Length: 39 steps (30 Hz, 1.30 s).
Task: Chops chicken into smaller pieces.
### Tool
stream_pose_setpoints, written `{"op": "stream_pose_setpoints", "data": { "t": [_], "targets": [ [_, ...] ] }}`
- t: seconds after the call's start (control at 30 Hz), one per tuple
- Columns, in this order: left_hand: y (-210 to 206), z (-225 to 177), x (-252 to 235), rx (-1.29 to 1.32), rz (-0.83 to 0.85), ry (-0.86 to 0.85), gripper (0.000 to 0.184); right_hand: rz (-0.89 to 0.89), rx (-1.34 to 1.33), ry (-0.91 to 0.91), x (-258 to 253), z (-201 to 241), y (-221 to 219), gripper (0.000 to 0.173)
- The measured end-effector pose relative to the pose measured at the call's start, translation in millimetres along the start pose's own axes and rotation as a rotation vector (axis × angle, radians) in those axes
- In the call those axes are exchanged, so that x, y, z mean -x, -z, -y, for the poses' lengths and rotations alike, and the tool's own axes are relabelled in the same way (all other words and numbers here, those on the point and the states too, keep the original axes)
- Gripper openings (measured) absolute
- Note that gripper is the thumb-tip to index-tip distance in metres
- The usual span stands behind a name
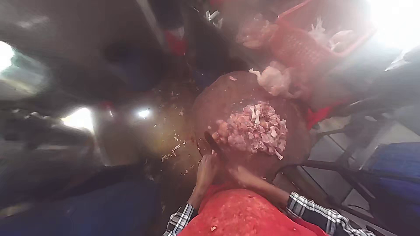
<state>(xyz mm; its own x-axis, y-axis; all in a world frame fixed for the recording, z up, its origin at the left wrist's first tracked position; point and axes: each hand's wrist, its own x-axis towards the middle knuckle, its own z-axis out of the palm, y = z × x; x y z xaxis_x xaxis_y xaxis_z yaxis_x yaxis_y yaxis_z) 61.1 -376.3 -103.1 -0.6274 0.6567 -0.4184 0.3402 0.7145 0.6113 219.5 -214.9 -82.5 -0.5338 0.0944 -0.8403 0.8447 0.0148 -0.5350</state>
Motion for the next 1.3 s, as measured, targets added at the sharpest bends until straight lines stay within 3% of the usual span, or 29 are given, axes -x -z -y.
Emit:
{"op": "stream_pose_setpoints", "data": {
  "t": [0.1,0.17,0.27,0.33,0.43,0.5,0.57,0.67,0.73,0.83,0.9,0.93,1.03,1.13,1.2,1.3],
  "targets": [
    [0.4,-5.4,-13.3,-0.258,0.072,-0.199,0.040,0.091,-0.348,-0.027,1.0,3.3,12.6,0.041],
    [1.1,-5.2,-20.4,-0.330,0.067,-0.256,0.032,-0.009,-0.264,-0.003,5.1,20.2,22.2,0.046],
    [14.0,-8.6,-13.2,-0.224,0.065,-0.114,0.035,-0.310,0.116,0.168,24.8,49.0,28.1,0.054],
    [27.2,-0.1,-7.4,-0.058,0.041,0.059,0.041,-0.448,0.231,0.380,46.6,67.1,39.1,0.048],
    [26.3,36.3,4.1,0.221,-0.054,0.185,0.033,-0.444,0.199,0.684,82.5,97.1,50.0,0.029],
    [16.2,56.0,2.6,0.372,-0.076,0.208,0.035,-0.383,0.143,0.790,92.6,109.3,44.2,0.027],
    [8.1,61.4,1.8,0.466,-0.089,0.214,0.035,-0.323,0.132,0.701,75.4,92.5,30.5,0.031],
    [7.0,57.4,3.8,0.528,-0.099,0.221,0.033,-0.193,0.285,0.246,17.1,30.7,28.9,0.047],
    [7.2,58.3,3.7,0.548,-0.106,0.235,0.031,-0.180,0.387,0.104,12.0,25.3,32.1,0.056],
    [0.8,62.1,11.5,0.611,-0.086,0.272,0.036,-0.213,0.296,0.245,48.6,52.8,22.1,0.049],
    [-2.7,63.0,10.2,0.668,-0.082,0.264,0.036,-0.201,0.204,0.374,46.5,54.2,10.7,0.040],
    [-1.8,60.4,9.9,0.688,-0.071,0.259,0.034,-0.174,0.200,0.367,40.4,47.4,5.9,0.040],
    [17.0,34.9,6.8,0.732,0.019,0.262,0.039,-0.030,0.308,0.128,14.0,13.8,16.9,0.050],
    [35.3,9.2,0.2,0.863,0.090,0.191,0.033,-0.153,0.241,0.038,13.8,8.8,42.5,0.053],
    [42.2,2.0,-7.0,0.756,0.098,0.188,0.034,-0.284,0.226,0.070,30.7,34.1,54.2,0.049],
    [31.3,12.8,-14.1,0.273,0.021,0.235,0.051,-0.360,0.110,0.340,69.7,83.4,50.8,0.041]
  ]
}}
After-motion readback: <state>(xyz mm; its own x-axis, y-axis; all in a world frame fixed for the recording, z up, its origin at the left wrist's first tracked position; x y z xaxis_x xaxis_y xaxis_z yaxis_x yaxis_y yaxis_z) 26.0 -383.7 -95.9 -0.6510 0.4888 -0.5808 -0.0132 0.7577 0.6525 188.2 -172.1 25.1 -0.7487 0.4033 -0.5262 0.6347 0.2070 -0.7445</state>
